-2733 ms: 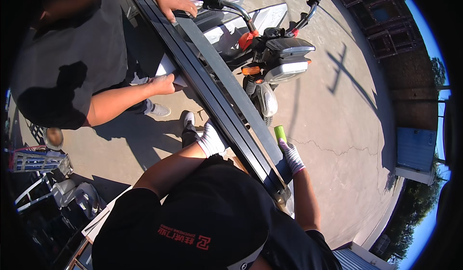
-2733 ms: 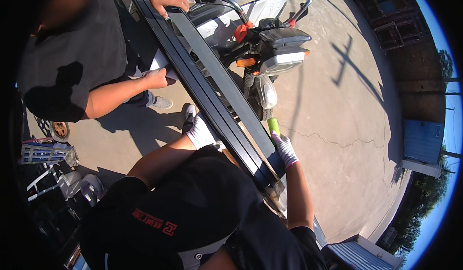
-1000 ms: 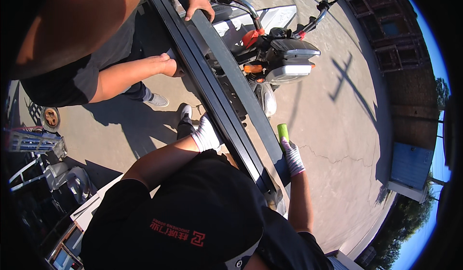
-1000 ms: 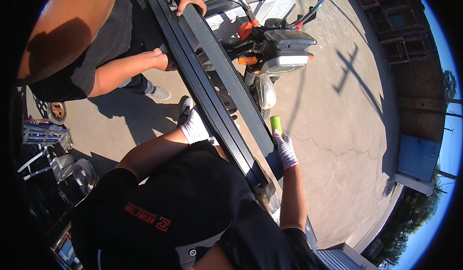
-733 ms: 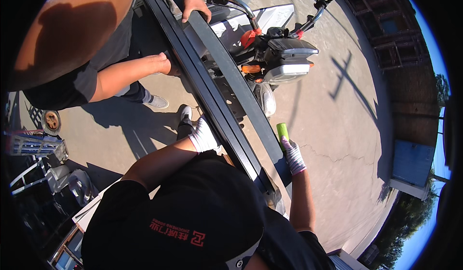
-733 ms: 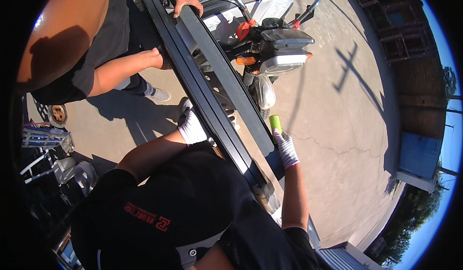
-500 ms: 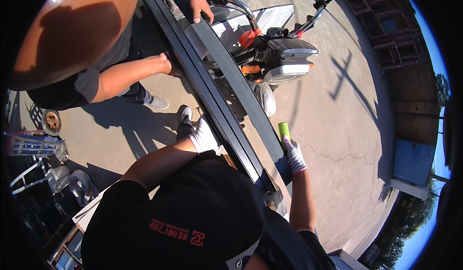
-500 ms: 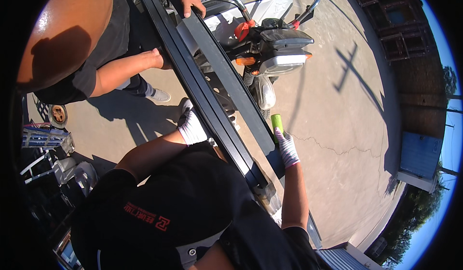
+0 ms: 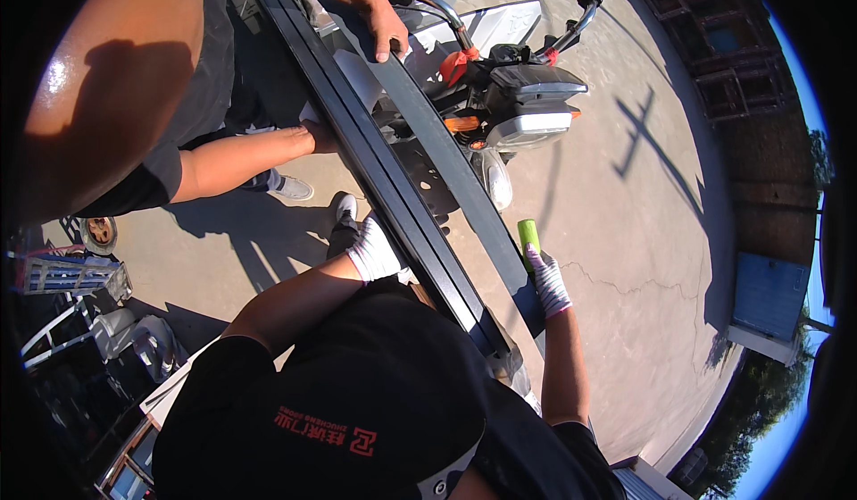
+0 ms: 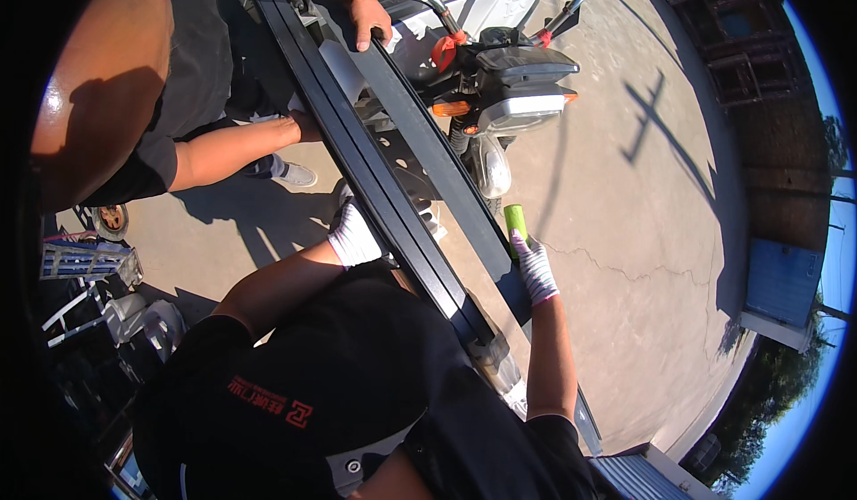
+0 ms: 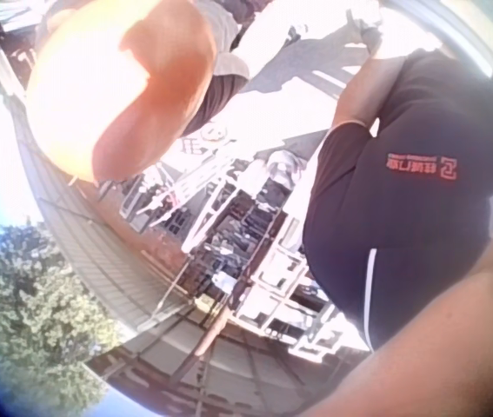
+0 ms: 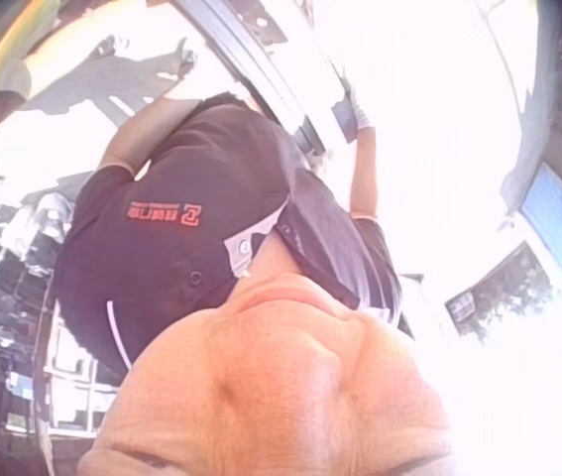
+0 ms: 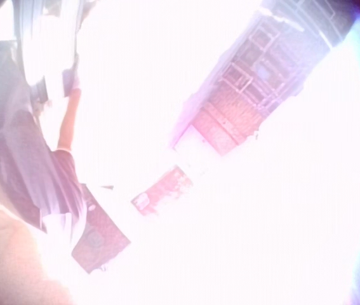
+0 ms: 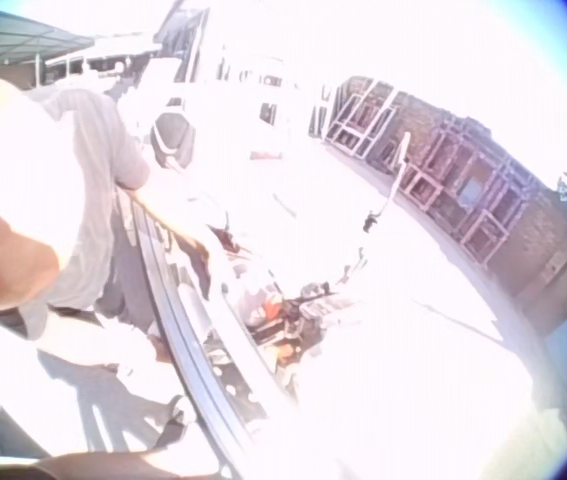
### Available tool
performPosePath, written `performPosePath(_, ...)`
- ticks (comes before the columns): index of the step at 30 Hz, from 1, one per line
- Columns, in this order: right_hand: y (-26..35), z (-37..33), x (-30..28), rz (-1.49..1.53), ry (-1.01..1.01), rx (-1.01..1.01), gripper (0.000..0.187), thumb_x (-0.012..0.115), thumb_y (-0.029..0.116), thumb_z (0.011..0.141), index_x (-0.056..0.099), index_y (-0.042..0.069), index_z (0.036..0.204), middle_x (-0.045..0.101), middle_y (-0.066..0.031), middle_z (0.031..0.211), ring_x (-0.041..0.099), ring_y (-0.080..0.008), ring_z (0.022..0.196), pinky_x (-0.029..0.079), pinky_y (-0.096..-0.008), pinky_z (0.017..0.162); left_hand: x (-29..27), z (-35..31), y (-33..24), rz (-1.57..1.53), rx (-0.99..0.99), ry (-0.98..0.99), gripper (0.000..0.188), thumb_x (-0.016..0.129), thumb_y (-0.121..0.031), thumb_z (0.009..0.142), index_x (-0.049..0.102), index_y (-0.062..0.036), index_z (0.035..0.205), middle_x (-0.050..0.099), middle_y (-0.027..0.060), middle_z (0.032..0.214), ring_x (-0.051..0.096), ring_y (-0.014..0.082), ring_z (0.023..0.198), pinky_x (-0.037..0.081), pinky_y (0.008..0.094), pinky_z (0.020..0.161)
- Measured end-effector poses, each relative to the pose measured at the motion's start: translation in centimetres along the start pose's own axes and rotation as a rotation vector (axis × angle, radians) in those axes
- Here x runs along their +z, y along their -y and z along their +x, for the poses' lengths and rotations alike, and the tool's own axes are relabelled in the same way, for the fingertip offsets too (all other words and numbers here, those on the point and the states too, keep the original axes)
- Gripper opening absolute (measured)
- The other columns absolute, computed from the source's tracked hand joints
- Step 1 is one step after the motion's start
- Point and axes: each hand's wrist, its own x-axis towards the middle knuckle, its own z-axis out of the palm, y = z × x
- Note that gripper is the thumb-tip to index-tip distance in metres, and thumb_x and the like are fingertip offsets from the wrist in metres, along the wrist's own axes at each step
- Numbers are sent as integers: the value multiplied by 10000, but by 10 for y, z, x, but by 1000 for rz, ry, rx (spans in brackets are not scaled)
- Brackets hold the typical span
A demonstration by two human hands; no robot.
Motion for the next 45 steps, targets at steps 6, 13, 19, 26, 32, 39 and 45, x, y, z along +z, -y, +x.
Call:
performPosePath(6, 0, 1, -3, 7, 4, 56, 543, 674, 520, 946, 672, 12, 1136, 583, 35, 872, 481, -79, 764, 419, -263, 670, 11, 0, 0, -28, 7, -3, 575, 405, -555, 1008, 627, -56, 1188, 647, 199, 1188, 622, 416, 1134, 480, 625, 1018)
performPosePath(13, -9, 1, 5, -57, -23, -1, 555, 659, 568, 939, 679, 30, 1069, 564, 50, 801, 456, -68, 689, 394, -260, 607, 5, 2, -1, 5, 3, 37, 515, 376, -499, 1043, 593, -94, 1276, 640, 154, 1235, 608, 352, 1196, 473, 550, 1060)
performPosePath(19, -10, -10, 21, -76, 8, 52, 519, 661, 579, 929, 673, 68, 1017, 501, 70, 713, 392, -56, 585, 306, -262, 517, -8, 7, -3, 25, 39, 4, 461, 446, -540, 1019, 664, -134, 1031, 695, 55, 926, 691, 257, 916, 577, 470, 887)
performPosePath(26, -12, -14, 33, -94, 14, 26, 516, 664, 580, 933, 622, 66, 942, 504, 40, 659, 440, -73, 562, 370, -280, 512, -13, 12, -2, -35, 8, 131, 438, 451, -489, 1023, 652, -112, 1120, 684, 99, 1063, 664, 306, 1033, 543, 496, 947)
performPosePath(32, -15, -13, 35, -110, 4, 36, 525, 664, 577, 935, 614, 54, 936, 510, 31, 673, 435, -73, 598, 373, -279, 540, -17, 21, 0, -25, -3, 106, 480, 426, -507, 1023, 635, -110, 1191, 669, 117, 1174, 629, 344, 1123, 509, 544, 992)
performPosePath(39, -10, -13, 29, -170, -5, 5, 562, 651, 589, 937, 613, 28, 960, 510, 18, 687, 438, -91, 618, 384, -297, 558, -22, 33, 6, -7, 4, 49, 504, 423, -559, 1009, 639, -139, 1186, 677, 95, 1152, 636, 305, 1111, 514, 499, 987)
performPosePath(45, -13, -11, 31, -152, -5, 15, 584, 652, 599, 931, 615, 18, 977, 515, 15, 700, 437, -98, 639, 397, -305, 580, -34, 41, 4, 12, 17, 8, 502, 424, -566, 1007, 644, -148, 1175, 679, 87, 1143, 639, 293, 1102, 517, 484, 980)
